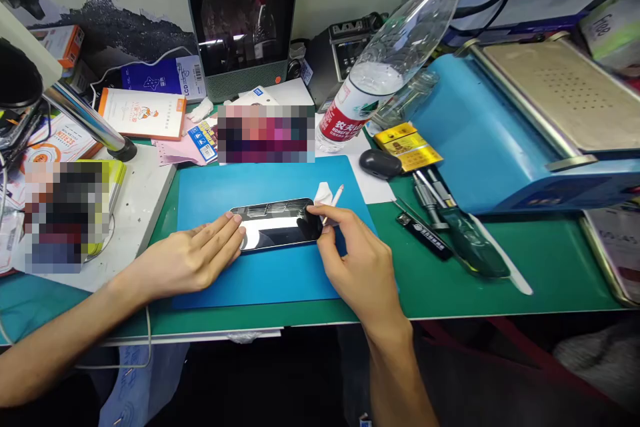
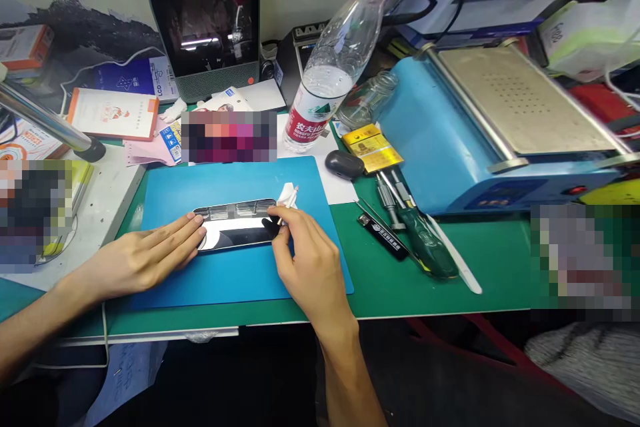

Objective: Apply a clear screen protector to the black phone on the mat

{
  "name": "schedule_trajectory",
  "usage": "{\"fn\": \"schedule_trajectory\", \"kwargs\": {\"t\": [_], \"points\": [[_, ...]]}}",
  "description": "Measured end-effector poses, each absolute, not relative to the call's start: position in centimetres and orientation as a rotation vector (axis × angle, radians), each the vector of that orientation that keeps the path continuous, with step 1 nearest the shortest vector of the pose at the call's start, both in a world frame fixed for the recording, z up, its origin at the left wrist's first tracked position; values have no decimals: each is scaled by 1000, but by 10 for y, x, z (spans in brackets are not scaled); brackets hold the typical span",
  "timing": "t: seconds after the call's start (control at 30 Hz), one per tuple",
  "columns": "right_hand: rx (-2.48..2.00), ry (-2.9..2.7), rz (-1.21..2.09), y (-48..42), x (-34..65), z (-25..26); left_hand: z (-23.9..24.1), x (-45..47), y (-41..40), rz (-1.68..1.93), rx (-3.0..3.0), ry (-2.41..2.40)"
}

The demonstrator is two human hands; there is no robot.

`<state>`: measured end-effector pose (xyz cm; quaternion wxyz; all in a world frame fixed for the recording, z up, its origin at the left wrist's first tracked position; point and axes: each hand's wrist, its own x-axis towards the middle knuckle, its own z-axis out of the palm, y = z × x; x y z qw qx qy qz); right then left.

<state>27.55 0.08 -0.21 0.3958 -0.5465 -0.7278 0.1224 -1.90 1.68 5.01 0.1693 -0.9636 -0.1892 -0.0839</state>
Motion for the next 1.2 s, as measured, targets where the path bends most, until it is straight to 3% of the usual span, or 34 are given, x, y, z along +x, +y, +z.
{"fn": "schedule_trajectory", "kwargs": {"t": [0.73, 1.2], "points": [[-1422, -1820, 302, -2, 276, -2, 49, -22, 23, -331, -2801, -599], [-1429, -1772, 353, -2, 276, -4, 40, -16, 27, -248, -2812, -900]]}}
